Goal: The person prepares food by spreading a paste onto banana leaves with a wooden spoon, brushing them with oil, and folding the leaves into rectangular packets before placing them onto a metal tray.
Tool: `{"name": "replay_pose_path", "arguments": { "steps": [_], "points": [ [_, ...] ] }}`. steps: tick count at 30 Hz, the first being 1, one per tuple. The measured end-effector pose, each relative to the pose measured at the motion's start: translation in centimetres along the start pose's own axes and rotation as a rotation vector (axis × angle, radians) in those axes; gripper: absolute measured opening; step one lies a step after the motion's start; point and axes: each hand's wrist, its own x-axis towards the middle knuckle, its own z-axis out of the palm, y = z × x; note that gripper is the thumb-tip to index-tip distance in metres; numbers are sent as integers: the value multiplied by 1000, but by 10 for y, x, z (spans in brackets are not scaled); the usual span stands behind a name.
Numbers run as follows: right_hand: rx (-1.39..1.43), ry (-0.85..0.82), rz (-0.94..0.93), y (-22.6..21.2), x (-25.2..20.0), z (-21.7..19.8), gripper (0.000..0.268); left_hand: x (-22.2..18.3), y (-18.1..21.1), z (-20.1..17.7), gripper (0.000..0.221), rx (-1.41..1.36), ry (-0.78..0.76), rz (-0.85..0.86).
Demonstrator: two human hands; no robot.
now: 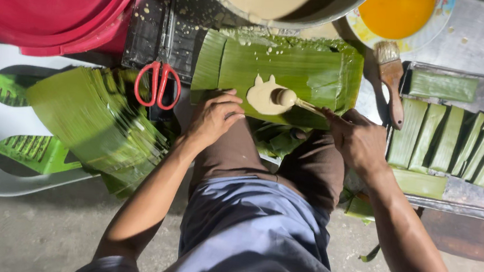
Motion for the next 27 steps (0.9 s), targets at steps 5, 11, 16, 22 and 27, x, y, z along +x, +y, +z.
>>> {"name": "replay_pose_path", "arguments": {
  "steps": [5, 11, 16, 22, 27],
  "points": [
    [230, 403, -168, -8, 55, -27, 33, 28, 6, -4, 13, -15, 22, -196],
    [12, 325, -215, 6, 152, -29, 18, 83, -14, 5, 35, 435, 328, -18],
    [-110, 472, -356, 0, 132, -25, 9, 102, -22, 2, 64, 297, 153, -159],
    [-50, 256, -293, 7, 134, 68, 46, 97, -24, -1, 57, 212, 96, -180],
    [103, 185, -140, 21, 117, 88, 28, 79, -30, 7, 30, 96, 166, -105]
  ]
}}
